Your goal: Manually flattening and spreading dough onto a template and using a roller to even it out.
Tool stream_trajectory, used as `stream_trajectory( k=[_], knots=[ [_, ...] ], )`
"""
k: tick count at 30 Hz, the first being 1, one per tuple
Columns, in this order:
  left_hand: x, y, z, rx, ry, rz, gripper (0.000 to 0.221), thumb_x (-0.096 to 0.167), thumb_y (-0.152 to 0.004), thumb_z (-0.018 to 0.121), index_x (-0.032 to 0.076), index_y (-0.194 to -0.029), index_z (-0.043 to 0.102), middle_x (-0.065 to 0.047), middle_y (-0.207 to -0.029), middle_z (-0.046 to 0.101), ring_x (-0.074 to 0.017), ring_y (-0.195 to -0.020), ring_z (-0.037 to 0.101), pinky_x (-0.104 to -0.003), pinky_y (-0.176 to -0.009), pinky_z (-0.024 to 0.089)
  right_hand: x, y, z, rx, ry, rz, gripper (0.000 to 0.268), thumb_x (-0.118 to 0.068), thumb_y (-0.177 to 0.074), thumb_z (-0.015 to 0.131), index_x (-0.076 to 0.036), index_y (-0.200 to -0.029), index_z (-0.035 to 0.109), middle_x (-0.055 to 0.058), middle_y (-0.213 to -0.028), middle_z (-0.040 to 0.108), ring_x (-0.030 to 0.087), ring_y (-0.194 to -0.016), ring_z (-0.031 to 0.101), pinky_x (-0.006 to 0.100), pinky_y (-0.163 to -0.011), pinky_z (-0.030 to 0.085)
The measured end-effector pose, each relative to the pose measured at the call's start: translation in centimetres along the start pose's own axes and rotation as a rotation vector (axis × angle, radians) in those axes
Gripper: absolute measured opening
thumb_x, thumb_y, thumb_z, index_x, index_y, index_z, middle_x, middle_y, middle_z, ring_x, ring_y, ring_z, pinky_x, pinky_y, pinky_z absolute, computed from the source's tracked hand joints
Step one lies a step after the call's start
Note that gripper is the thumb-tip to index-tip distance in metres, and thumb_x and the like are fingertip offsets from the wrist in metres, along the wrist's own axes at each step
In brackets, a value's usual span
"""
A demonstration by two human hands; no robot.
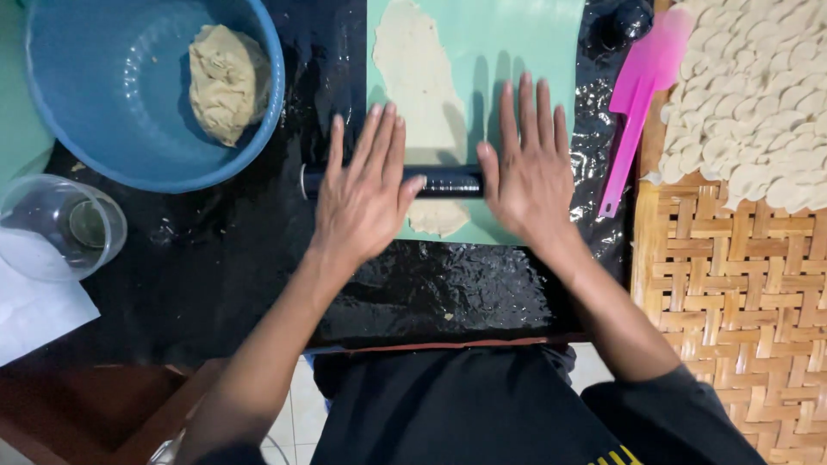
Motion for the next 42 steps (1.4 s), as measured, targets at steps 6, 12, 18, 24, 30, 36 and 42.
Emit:
stream_trajectory(
  k=[6, 12, 18, 24, 30, 36, 42],
  knots=[
    [2.2, 4.0, -0.9, 0.017, 0.071, -0.016, 0.073, 0.035, -0.102, 0.06, -0.007, -0.157, 0.037, -0.019, -0.167, 0.033, -0.0307, -0.157, 0.028, -0.062, -0.126, 0.015, -1.9, 5.2, 0.1, -0.016, 0.033, 0.045, 0.074, -0.041, -0.107, 0.039, 0.008, -0.161, 0.027, 0.028, -0.168, 0.025, 0.042, -0.158, 0.022, 0.057, -0.128, 0.017],
    [3.5, 6.8, -0.2, -0.026, 0.104, -0.043, 0.071, 0.03, -0.099, 0.06, -0.005, -0.156, 0.037, -0.018, -0.166, 0.032, -0.0301, -0.155, 0.028, -0.06, -0.124, 0.017, -2.8, 9.5, 0.9, 0.038, 0.031, 0.012, 0.072, -0.033, -0.106, 0.051, 0.012, -0.158, 0.029, 0.028, -0.166, 0.029, 0.042, -0.156, 0.028, 0.056, -0.126, 0.021],
    [4.7, 10.0, -0.4, -0.019, 0.055, -0.036, 0.069, 0.027, -0.1, 0.06, -0.003, -0.157, 0.037, -0.017, -0.167, 0.034, -0.0296, -0.156, 0.03, -0.057, -0.125, 0.02, -3.5, 12.1, 0.7, 0.052, 0.078, -0.031, 0.066, -0.024, -0.101, 0.058, 0.008, -0.155, 0.037, 0.027, -0.164, 0.035, 0.039, -0.153, 0.035, 0.055, -0.124, 0.027],
    [2.6, 5.6, -2.2, 0.064, 0.209, -0.035, 0.065, 0.032, -0.103, 0.062, -0.006, -0.153, 0.043, -0.02, -0.163, 0.038, -0.0329, -0.155, 0.032, -0.06, -0.127, 0.02, -3.0, 8.3, -1.2, 0.053, 0.013, -0.065, 0.058, -0.024, -0.107, 0.052, 0.009, -0.154, 0.043, 0.028, -0.162, 0.039, 0.042, -0.146, 0.043, 0.052, -0.119, 0.032],
    [-1.2, -2.5, -0.9, 0.135, 0.063, -0.059, 0.069, 0.036, -0.108, 0.057, -0.01, -0.155, 0.039, -0.026, -0.167, 0.022, -0.037, -0.157, 0.018, -0.066, -0.124, 0.01, -1.1, 1.2, -2.6, -0.015, -0.034, -0.028, 0.059, -0.037, -0.11, 0.049, 0.001, -0.155, 0.046, 0.033, -0.166, 0.028, 0.051, -0.138, 0.041, 0.051, -0.117, 0.032],
    [-0.4, -0.6, 1.6, 0.028, -0.006, -0.058, 0.07, 0.039, -0.112, 0.049, -0.012, -0.157, 0.035, -0.024, -0.17, 0.021, -0.0334, -0.16, 0.015, -0.062, -0.127, 0.006, 1.1, 1.3, -0.4, 0.007, 0.024, 0.017, 0.074, -0.051, -0.11, 0.043, 0.003, -0.16, 0.038, 0.033, -0.165, 0.022, 0.048, -0.153, 0.024, 0.055, -0.125, 0.022],
    [2.2, 4.3, 0.5, 0.016, 0.018, -0.056, 0.073, 0.038, -0.109, 0.055, -0.013, -0.157, 0.036, -0.026, -0.168, 0.028, -0.0341, -0.159, 0.022, -0.062, -0.128, 0.011, -0.8, 7.1, 0.4, -0.004, -0.009, 0.093, 0.068, -0.039, -0.114, 0.023, 0.01, -0.161, 0.032, 0.031, -0.167, 0.028, 0.044, -0.158, 0.025, 0.056, -0.129, 0.022]
  ],
)
Point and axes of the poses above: each hand's wrist, its own y-axis away from the middle knuckle, its own z-axis out of the palm, x = y × z, the point moved 7 cm from there along -y, towards the middle knuckle
